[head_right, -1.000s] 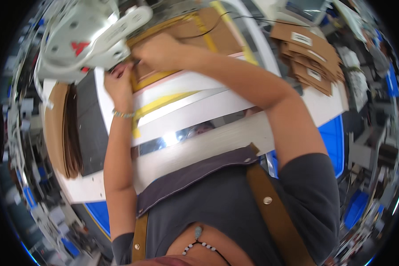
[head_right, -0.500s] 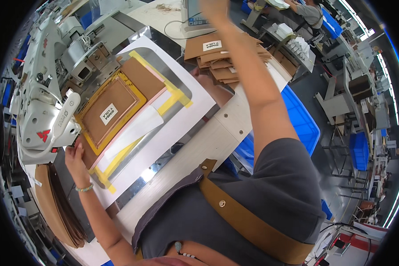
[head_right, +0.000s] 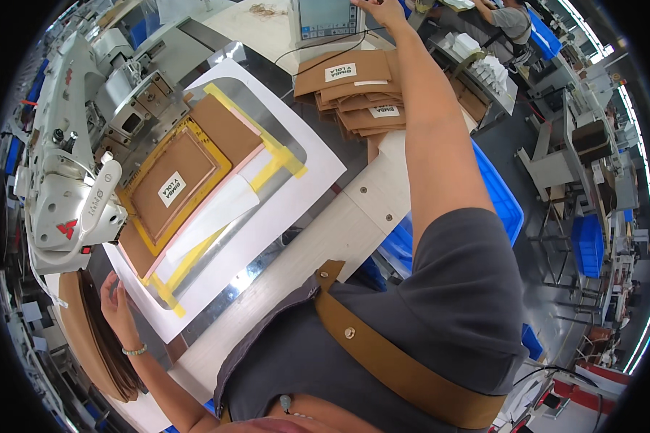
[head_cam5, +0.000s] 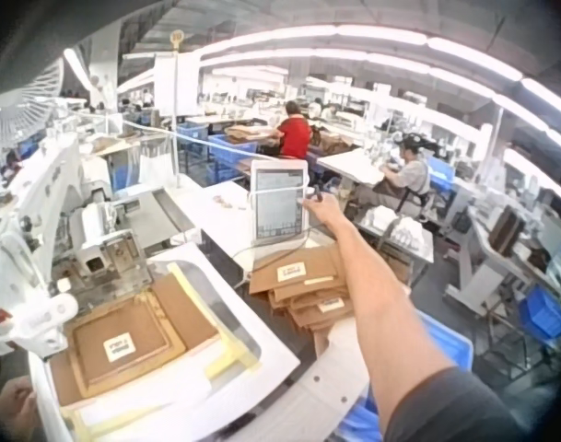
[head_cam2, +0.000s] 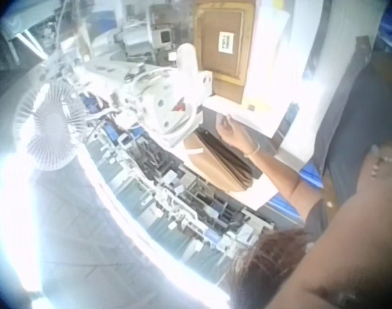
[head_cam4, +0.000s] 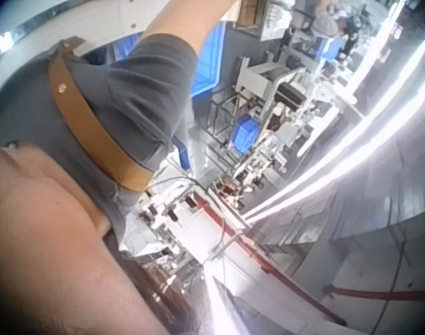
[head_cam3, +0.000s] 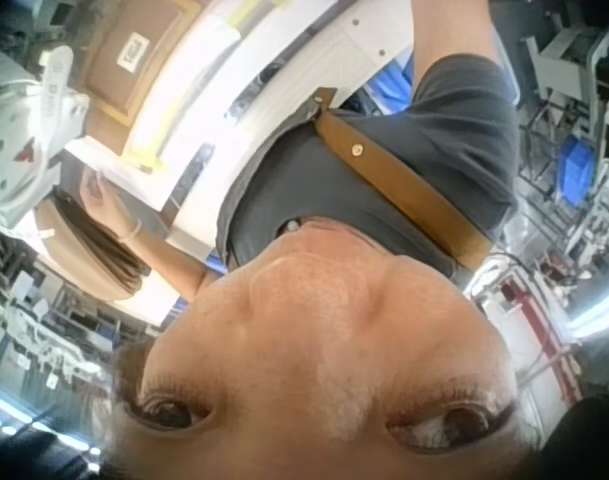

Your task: The person positions brown fabric pieces and labels into a sewing machine fixture to stitch them together, cuts the excess thread with small scissors, and places the completed pieces into a blue bin.

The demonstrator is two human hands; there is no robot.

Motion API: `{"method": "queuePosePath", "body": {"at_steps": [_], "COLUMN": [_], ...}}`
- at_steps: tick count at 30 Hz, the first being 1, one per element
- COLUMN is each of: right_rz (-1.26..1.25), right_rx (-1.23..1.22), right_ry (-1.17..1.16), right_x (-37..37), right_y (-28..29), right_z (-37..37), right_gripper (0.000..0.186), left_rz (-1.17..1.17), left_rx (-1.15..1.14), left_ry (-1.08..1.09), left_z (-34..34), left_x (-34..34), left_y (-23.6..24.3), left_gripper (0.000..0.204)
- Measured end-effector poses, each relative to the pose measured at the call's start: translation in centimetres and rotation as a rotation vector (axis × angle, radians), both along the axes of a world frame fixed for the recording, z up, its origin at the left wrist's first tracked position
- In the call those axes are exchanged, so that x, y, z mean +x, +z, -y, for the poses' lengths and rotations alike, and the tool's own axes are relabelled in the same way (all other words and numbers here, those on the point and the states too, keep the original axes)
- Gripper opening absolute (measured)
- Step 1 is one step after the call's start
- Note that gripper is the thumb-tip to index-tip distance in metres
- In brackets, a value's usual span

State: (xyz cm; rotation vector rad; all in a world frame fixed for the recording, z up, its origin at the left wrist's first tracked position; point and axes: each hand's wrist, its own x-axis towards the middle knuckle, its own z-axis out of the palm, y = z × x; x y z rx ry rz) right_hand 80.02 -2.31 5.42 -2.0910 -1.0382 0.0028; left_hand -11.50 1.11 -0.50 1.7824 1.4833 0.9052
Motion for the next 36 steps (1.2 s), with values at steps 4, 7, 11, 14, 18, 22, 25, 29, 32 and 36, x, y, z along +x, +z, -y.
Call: {"method": "queuePosePath", "body": {"at_steps": [4,7,11,14,18,22,25,29,32,36], "right_rz": [0.086,0.122,0.098,0.047,0.072,0.143,0.119,-0.015,0.007,-0.035], "right_rx": [0.039,0.08,0.109,0.162,0.105,0.047,-0.056,-0.046,-0.018,-0.116], "right_ry": [-0.1,-0.072,-0.064,-0.03,0.009,-0.028,0.014,-0.035,-0.026,-0.036], "right_x": [-2.2,-2.1,-1.8,-1.9,-2.2,3.9,5.3,2.4,2.3,2.2], "right_y": [0.2,0.2,-0.1,-0.9,-2.4,-1.4,-0.7,-1.0,-1.0,-0.9], "right_z": [-0.4,-0.2,0.5,0.6,-0.7,2.4,1.7,-0.7,-0.7,-0.5], "right_gripper": [0.052,0.05,0.046,0.043,0.044,0.067,0.078,0.071,0.073,0.078], "left_rz": [-0.009,0.019,0.077,-0.026,-0.099,-0.152,-0.143,-0.182,-0.16,-0.2], "left_rx": [0.059,0.076,0.032,0.011,0.108,0.213,0.201,0.187,0.2,0.193], "left_ry": [0.005,-0.003,-0.027,0.016,-0.004,-0.074,-0.033,0.013,0.008,0.007], "left_z": [1.2,1.4,2.5,3.0,4.5,2.8,3.4,3.7,3.2,3.0], "left_x": [-0.8,-0.6,0.2,0.3,0.3,2.5,3.5,3.7,3.2,3.0], "left_y": [0.3,0.3,0.2,-0.4,0.0,-0.3,0.4,1.7,1.2,1.5], "left_gripper": [0.023,0.022,0.023,0.026,0.029,0.029,0.029,0.026,0.025,0.025]}}
